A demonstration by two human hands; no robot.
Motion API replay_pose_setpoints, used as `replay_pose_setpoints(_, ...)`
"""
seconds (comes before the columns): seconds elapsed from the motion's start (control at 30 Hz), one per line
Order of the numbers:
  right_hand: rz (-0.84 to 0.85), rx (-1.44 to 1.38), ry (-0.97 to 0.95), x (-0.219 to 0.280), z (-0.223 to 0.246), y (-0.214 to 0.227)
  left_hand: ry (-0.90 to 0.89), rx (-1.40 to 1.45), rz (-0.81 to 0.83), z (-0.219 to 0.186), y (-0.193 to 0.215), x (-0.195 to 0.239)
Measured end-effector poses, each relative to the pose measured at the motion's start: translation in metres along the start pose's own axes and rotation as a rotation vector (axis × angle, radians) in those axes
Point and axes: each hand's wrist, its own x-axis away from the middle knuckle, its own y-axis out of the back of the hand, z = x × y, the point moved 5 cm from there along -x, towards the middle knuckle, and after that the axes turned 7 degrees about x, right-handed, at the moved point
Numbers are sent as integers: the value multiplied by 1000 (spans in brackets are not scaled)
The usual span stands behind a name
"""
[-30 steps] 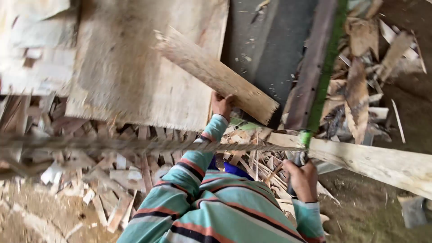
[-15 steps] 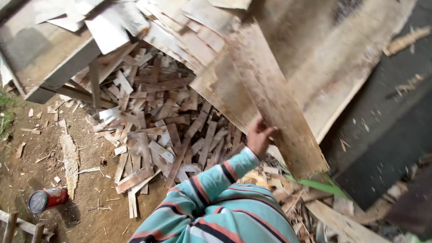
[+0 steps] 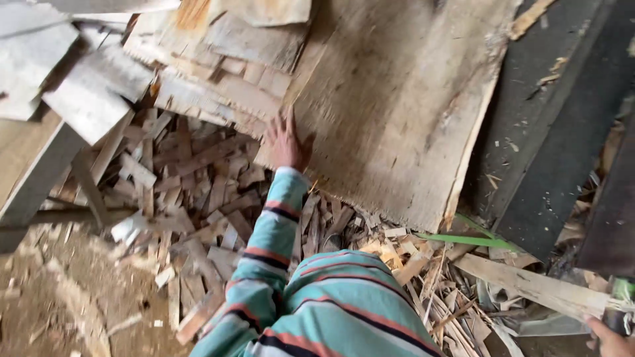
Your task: Feeding wood sheets into an industrial cutting machine to trim them to size.
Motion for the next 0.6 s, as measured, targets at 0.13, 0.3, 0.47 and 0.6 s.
replay_pose_setpoints(0.13,-130,38,-69,75,72,-10,107,-192,114,-24,14,-2)
replay_pose_setpoints(0.3,-370,134,83,191,291,-51,196,-344,121,-49,37,-9)
replay_pose_setpoints(0.47,141,-313,22,184,398,-120,185,208,153,-10,13,-38)
replay_pose_setpoints(0.6,328,-224,83,151,398,-156,-82,815,296,-2,-21,-57)
